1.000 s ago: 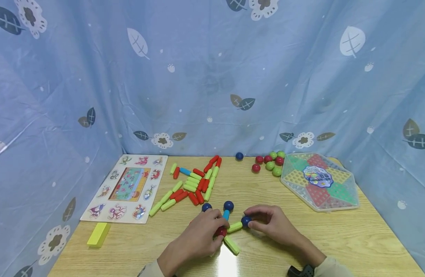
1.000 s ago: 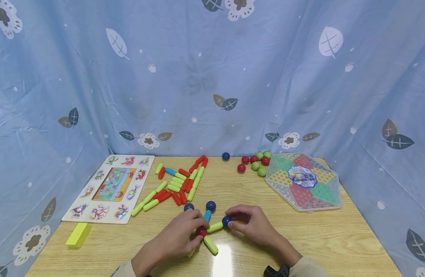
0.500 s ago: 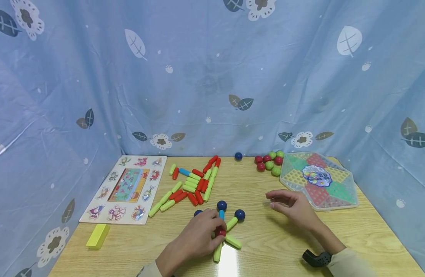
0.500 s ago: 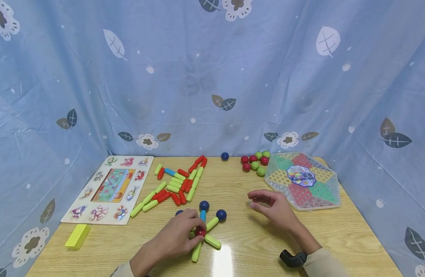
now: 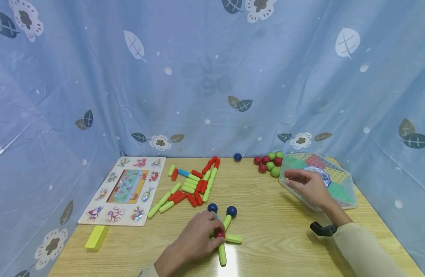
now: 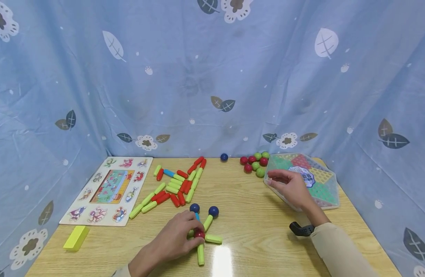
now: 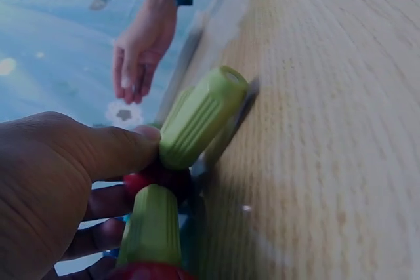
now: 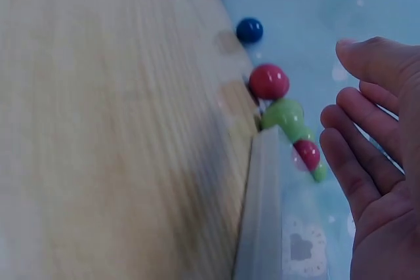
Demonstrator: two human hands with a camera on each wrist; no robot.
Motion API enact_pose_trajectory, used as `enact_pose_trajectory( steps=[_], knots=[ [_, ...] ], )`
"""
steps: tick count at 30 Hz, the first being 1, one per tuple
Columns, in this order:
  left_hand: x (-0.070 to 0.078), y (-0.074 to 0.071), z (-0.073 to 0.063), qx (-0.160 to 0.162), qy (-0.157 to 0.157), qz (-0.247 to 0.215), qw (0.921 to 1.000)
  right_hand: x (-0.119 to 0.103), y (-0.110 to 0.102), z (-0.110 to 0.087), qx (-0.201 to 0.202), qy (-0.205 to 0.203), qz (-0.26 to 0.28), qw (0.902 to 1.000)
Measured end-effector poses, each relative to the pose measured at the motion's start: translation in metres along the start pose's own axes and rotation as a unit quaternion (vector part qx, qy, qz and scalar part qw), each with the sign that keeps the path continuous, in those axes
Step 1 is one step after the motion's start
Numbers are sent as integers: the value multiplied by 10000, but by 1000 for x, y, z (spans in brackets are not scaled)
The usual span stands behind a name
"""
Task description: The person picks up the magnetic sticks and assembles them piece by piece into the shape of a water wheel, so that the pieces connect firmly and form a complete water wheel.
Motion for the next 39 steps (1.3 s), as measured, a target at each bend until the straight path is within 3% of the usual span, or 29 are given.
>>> enact_pose_trajectory(
  steps=[7,11,15,19,23,29,35,39],
  knots=[
    [2,2,0,-231,-139,-33,9996,15,0,21,-63,485,-220,9986],
    [4,5,0,-285,-209,-37,9994,23,5,32,-93,559,-316,9979],
    [5,7,0,-199,-185,-19,9996,27,13,40,-74,210,-914,9956],
    [5,9,0,-86,-183,36,9998,27,21,45,52,-323,-1829,9826],
    [6,9,1,-62,-236,124,9996,25,25,46,132,-518,-2133,9755],
    [5,9,2,-94,-275,189,9994,16,31,33,25,-411,-1678,9850],
    [8,8,6,59,-163,218,9996,-8,45,7,10,-272,-634,9976],
    [12,7,8,215,25,270,9994,-21,60,-9,-62,-389,170,9991]
  ],
)
Point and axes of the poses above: each hand's wrist, its own z-axis towards the middle knuckle, its own y-axis out of the palm, x = y × z, the point moved 4 cm from there along z, towards the middle knuckle, and after that the axes turned 7 degrees about -y, right-handed, at the moved point
